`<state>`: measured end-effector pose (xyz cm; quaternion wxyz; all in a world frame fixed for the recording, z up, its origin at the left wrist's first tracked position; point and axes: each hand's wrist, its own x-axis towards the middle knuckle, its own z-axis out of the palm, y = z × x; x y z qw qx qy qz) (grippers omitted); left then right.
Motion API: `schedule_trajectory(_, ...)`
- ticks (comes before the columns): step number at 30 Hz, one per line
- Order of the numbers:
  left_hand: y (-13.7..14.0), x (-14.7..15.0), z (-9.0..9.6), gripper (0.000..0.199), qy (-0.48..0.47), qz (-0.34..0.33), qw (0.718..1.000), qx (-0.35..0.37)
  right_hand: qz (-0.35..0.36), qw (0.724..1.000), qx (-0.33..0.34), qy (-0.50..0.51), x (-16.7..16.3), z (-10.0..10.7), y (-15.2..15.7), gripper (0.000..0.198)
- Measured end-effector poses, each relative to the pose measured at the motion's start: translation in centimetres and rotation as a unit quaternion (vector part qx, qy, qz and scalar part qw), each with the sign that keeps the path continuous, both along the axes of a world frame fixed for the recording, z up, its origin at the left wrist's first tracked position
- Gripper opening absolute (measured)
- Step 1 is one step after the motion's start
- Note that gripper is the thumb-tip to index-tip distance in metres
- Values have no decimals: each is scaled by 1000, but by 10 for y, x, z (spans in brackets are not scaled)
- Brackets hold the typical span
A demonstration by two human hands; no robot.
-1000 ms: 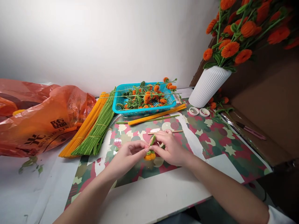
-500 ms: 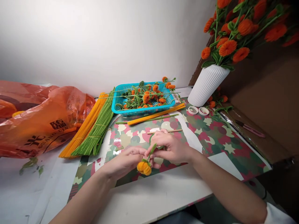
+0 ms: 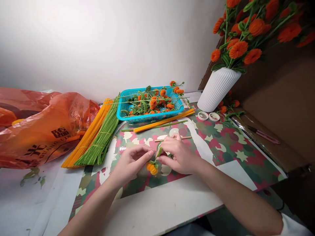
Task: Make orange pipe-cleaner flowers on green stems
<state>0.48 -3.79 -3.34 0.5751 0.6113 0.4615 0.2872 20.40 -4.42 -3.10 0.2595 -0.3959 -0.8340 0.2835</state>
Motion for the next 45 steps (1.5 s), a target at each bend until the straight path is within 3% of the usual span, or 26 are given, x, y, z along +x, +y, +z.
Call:
schedule_trajectory(4,-4,1,3,25,59,-57,996,43,-9,1000,3,-12,-1,0,0,20)
schedule_trajectory(11,-9,5,1,22,18,-51,996,-74,-22,1000,-19,-8,-3,-2,-1,20)
schedule_trajectory(15,-8,3,1,24,-42,-78,987,-135,26,998,-46,40,2,0,2,16)
schedule_trajectory(18,-9,2,-3,20,-111,-109,965,-211,68,993,-59,82,7,0,5,14)
schedule_trajectory(23,-11,4,-12,19,-243,-159,894,-340,88,991,-47,91,8,-3,5,13)
schedule_trajectory(29,-9,4,-2,17,-153,-67,951,-262,53,998,-24,29,6,-2,4,15)
schedule_trajectory(34,-8,3,2,19,-146,-43,949,-277,62,998,-24,20,8,1,5,13)
schedule_trajectory(41,-8,0,-7,21,-182,-98,922,-327,67,993,15,95,5,-4,5,10)
schedule_trajectory(43,-7,-2,-6,24,-144,-88,939,-298,53,993,-11,106,4,-4,3,10)
schedule_trajectory(45,-6,-3,-3,27,-69,-57,974,-207,32,994,-33,96,2,-3,2,11)
